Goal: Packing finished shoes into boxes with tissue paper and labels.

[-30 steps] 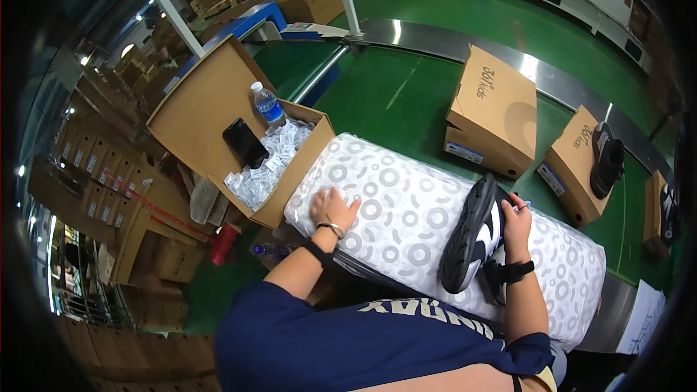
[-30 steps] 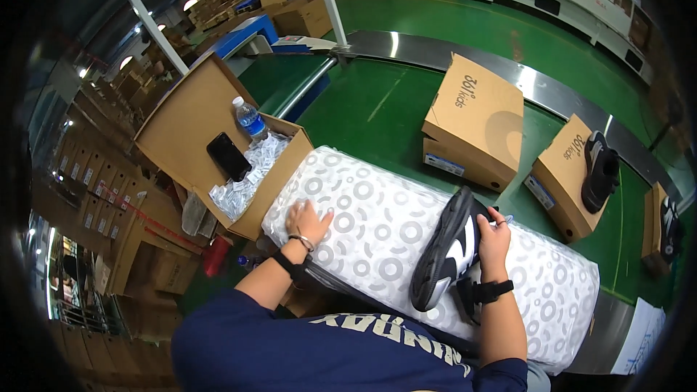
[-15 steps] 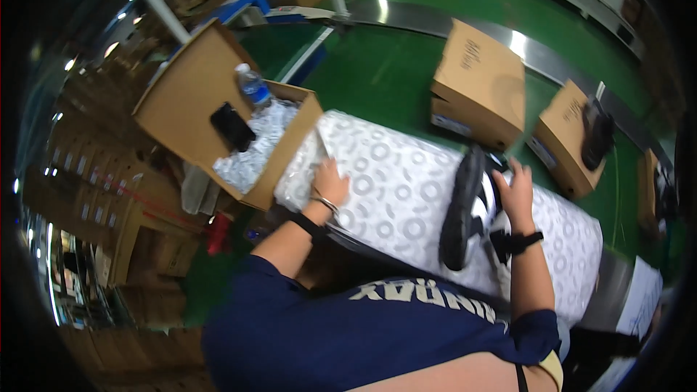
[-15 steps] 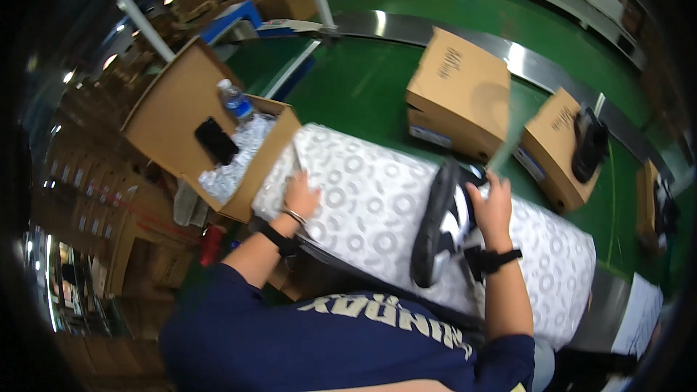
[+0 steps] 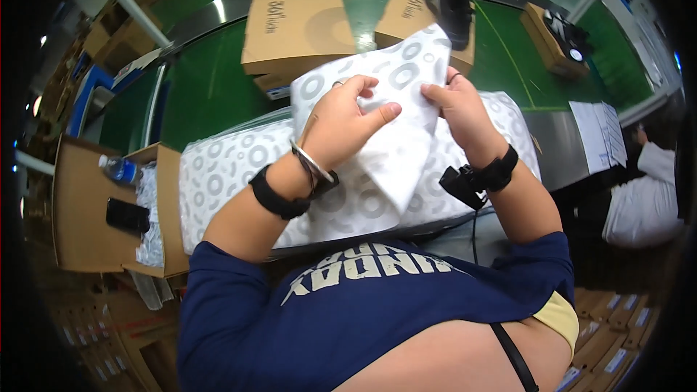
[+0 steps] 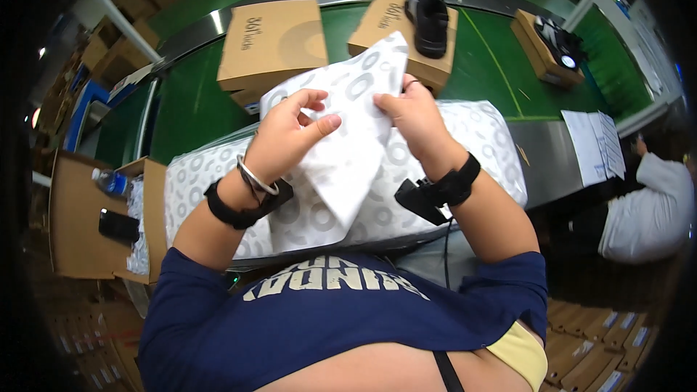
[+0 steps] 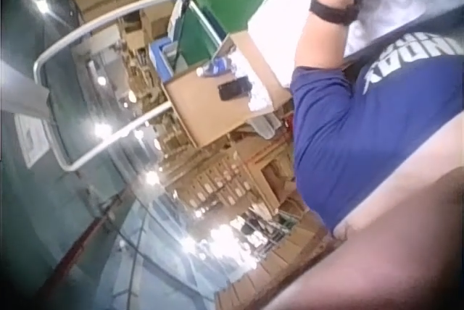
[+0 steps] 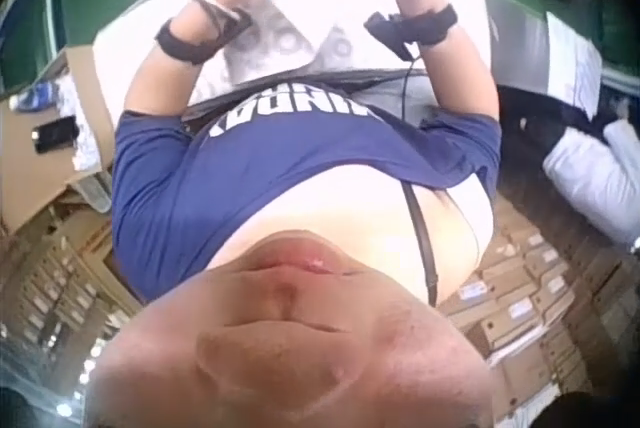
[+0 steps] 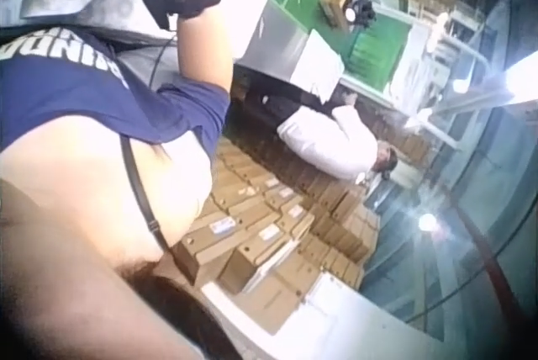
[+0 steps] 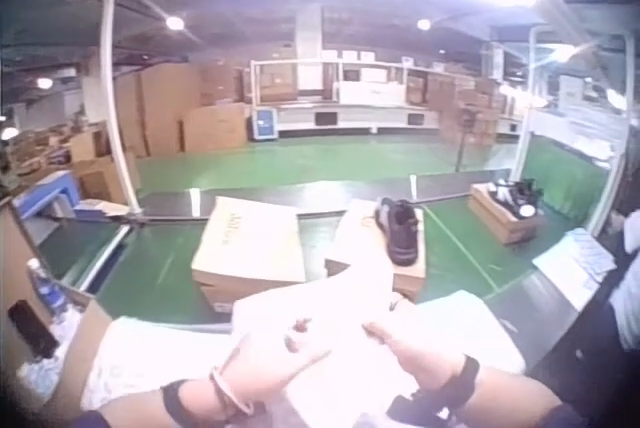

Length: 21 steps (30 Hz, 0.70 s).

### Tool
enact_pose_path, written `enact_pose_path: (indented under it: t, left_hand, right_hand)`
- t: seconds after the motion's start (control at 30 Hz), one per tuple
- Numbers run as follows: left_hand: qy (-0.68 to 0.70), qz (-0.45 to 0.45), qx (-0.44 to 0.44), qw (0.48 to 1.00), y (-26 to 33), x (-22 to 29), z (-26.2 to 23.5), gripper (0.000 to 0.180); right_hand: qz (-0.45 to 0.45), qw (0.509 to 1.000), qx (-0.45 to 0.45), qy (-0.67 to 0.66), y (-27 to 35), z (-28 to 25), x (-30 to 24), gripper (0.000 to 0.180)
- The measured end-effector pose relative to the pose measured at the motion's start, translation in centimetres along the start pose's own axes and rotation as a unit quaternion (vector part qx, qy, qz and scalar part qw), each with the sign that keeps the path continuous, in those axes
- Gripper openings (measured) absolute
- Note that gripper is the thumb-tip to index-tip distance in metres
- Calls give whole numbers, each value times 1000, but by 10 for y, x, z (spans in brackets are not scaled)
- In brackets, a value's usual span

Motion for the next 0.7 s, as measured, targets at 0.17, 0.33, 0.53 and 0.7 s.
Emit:
enact_pose_path:
  t: [0.17, 0.33, 0.53, 0.7]
  left_hand:
    - [112, -150, -140, 972, -16, -33, 40, 27]
    - [224, -217, -198, 929, -11, -30, 41, 14]
    - [328, -164, -164, 916, 0, -16, 24, 20]
    - [551, -144, -153, 807, 17, -11, 29, 48]
  right_hand:
    - [-14, 997, -9, 69, 16, -3, -6, 44]
    - [-213, 944, 107, 227, 19, -17, -36, 55]
    - [-492, 592, 62, 635, 81, 57, -111, 47]
    - [-566, 578, -55, 585, 79, 82, -91, 37]
Point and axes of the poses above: each hand's wrist, its own y-axis away from the middle knuckle, its own z-axis out of the palm, x = y × z, the point moved 9 cm from there along -y, towards the middle knuckle, and after that the axes turned 13 degrees about y, right-handed, at the moved point
